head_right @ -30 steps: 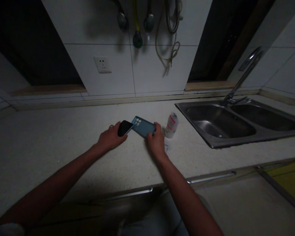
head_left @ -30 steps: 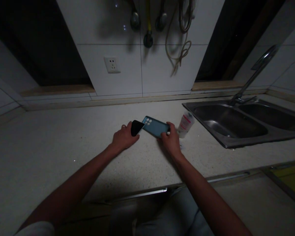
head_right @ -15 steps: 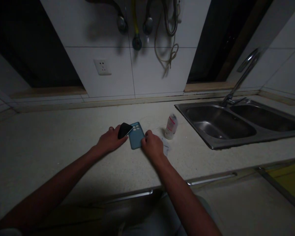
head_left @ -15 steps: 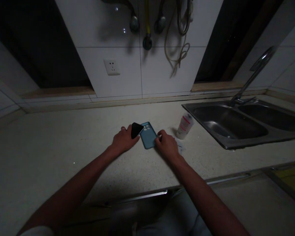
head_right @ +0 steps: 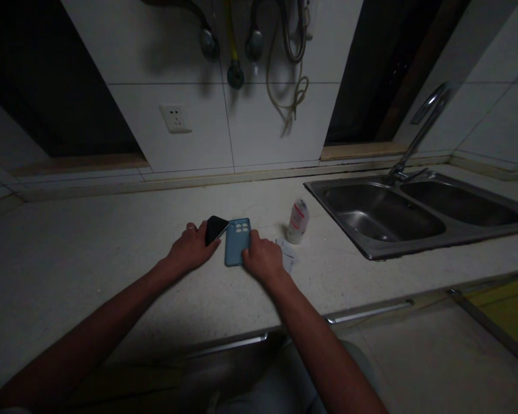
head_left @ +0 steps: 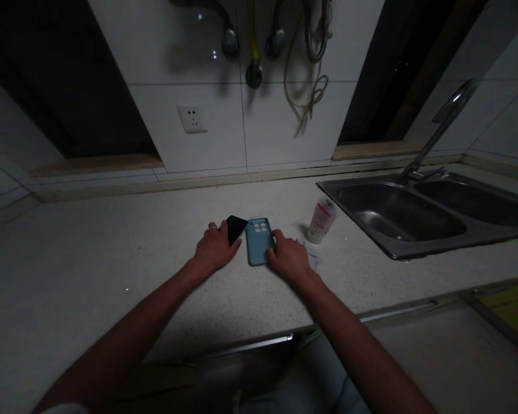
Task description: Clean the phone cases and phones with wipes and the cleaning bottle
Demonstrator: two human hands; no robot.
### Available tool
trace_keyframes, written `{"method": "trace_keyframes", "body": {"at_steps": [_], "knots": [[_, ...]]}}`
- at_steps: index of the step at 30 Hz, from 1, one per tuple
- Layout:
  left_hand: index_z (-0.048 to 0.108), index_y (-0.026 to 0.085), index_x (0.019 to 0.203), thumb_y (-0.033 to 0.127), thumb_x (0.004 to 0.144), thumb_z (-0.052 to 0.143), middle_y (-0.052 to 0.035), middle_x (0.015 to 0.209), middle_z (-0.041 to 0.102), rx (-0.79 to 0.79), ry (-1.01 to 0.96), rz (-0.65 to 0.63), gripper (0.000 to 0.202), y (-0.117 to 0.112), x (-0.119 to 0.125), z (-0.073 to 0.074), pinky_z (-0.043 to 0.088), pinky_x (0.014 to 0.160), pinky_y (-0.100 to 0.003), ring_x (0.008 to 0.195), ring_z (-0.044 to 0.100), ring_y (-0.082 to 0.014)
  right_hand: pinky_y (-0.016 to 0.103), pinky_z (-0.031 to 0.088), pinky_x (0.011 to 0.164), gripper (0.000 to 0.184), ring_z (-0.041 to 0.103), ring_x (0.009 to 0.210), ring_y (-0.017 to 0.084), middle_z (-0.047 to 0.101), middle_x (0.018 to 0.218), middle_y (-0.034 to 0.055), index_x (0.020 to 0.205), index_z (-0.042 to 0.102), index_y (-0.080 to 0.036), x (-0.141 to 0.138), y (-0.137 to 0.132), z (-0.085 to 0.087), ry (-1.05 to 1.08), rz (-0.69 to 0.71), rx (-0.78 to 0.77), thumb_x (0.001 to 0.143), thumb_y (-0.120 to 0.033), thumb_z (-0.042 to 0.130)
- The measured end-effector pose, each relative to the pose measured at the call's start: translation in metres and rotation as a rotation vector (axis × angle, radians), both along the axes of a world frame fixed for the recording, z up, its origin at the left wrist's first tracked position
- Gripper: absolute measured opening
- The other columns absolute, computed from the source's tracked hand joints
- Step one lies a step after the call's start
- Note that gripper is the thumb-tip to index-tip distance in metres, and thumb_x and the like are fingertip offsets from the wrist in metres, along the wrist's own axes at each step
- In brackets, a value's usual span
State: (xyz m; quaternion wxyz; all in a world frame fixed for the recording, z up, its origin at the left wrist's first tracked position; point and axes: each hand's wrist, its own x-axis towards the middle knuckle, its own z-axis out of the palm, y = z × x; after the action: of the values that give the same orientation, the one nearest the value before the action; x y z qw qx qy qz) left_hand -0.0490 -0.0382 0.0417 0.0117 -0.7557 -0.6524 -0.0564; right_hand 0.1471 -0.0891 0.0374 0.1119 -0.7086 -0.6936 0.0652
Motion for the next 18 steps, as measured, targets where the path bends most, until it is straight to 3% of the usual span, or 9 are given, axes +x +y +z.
{"method": "trace_keyframes", "body": {"at_steps": [12,18], "knots": [[0.041,0.006,0.147,0.055,0.095,0.039,-0.0273,0.128,0.052,0.051,0.109,-0.01,0.072,0.0,0.002,-0.005,0.047,0.09,-0.044,0.116,0.052,-0.0385,0.035,0.047,0.07,0.035,0.072,0.087,0.029,0.075,0.099,0.015,0.121,0.055,-0.018,0.001,-0.002,0.001,-0.059,0.047,-0.012,0.09,-0.032,0.045],[0.039,0.009,0.15,0.054,0.097,0.034,-0.0273,0.133,0.051,0.052,0.143,0.021,0.07,0.0,0.005,-0.013,0.043,0.093,-0.05,0.119,0.049,-0.0396,0.035,0.047,0.069,0.033,0.072,0.087,0.029,0.075,0.098,0.0147,0.118,0.056,-0.018,0.001,-0.002,-0.001,-0.081,0.058,-0.013,0.091,-0.031,0.043]]}}
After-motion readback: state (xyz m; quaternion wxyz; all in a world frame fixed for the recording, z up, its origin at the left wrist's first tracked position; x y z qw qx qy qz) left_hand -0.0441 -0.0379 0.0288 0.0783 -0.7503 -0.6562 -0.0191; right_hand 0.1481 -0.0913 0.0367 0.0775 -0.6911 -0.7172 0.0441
